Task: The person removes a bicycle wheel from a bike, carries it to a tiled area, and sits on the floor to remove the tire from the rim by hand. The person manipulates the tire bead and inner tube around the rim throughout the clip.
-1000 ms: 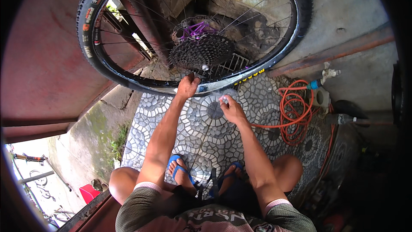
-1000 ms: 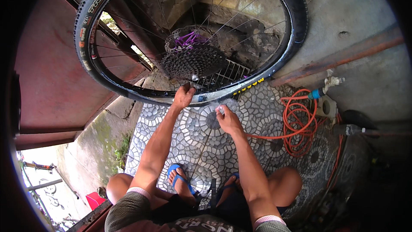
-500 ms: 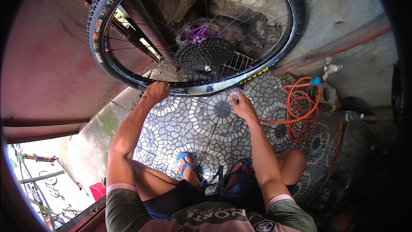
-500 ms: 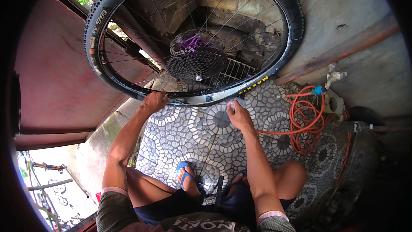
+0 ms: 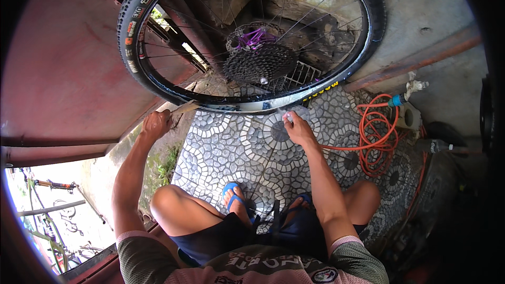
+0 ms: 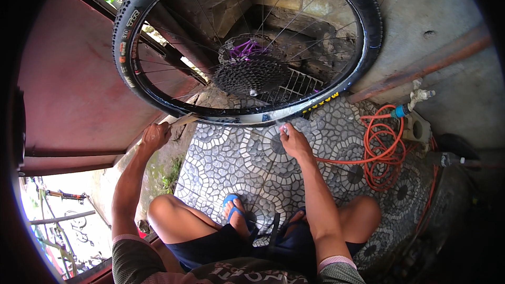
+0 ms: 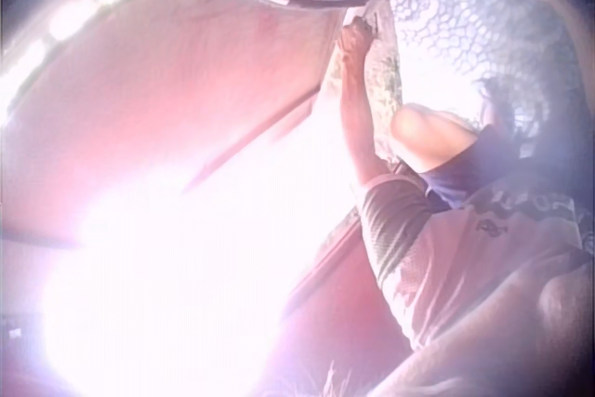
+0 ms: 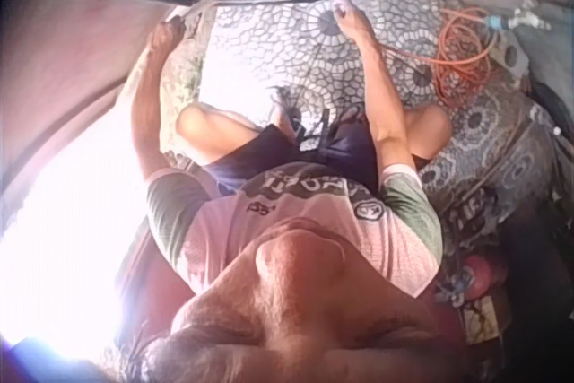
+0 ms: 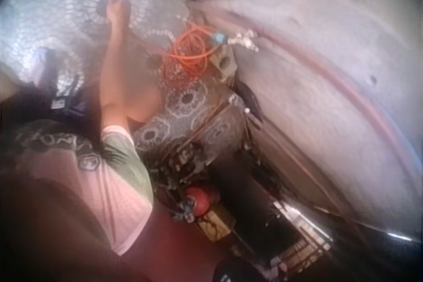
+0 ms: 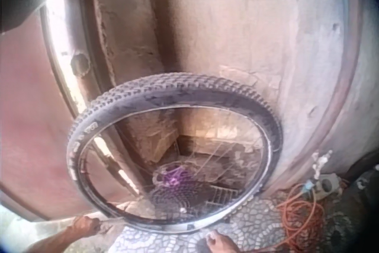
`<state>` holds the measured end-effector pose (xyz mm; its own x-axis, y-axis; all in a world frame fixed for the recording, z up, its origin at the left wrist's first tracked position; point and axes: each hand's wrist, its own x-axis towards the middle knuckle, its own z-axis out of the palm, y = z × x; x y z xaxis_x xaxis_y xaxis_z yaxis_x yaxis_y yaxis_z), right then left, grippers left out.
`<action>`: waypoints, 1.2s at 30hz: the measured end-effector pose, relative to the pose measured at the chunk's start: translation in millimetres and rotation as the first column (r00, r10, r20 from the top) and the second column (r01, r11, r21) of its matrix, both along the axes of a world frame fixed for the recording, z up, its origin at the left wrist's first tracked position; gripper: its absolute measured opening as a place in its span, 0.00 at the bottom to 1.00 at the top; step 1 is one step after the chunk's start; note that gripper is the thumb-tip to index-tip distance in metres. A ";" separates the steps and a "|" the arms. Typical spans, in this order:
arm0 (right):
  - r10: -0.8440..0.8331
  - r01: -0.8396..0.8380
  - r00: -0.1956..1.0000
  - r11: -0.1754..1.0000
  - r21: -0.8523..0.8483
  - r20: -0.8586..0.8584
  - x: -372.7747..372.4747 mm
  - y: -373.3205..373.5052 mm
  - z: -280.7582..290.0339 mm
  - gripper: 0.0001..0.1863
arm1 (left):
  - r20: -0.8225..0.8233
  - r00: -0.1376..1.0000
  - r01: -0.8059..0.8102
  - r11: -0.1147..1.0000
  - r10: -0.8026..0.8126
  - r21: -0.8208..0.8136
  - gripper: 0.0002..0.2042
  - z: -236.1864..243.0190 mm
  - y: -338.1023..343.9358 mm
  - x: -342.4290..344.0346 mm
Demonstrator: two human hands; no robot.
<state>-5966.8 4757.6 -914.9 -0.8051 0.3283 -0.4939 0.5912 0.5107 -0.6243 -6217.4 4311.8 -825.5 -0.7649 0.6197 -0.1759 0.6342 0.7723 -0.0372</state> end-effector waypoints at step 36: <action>0.082 -0.084 0.996 0.996 0.040 0.037 24.8 -7.7 -18.8 0.15 | -0.567 0.823 -0.220 0.924 0.003 -0.314 0.11 229.9 -93.1 -105.2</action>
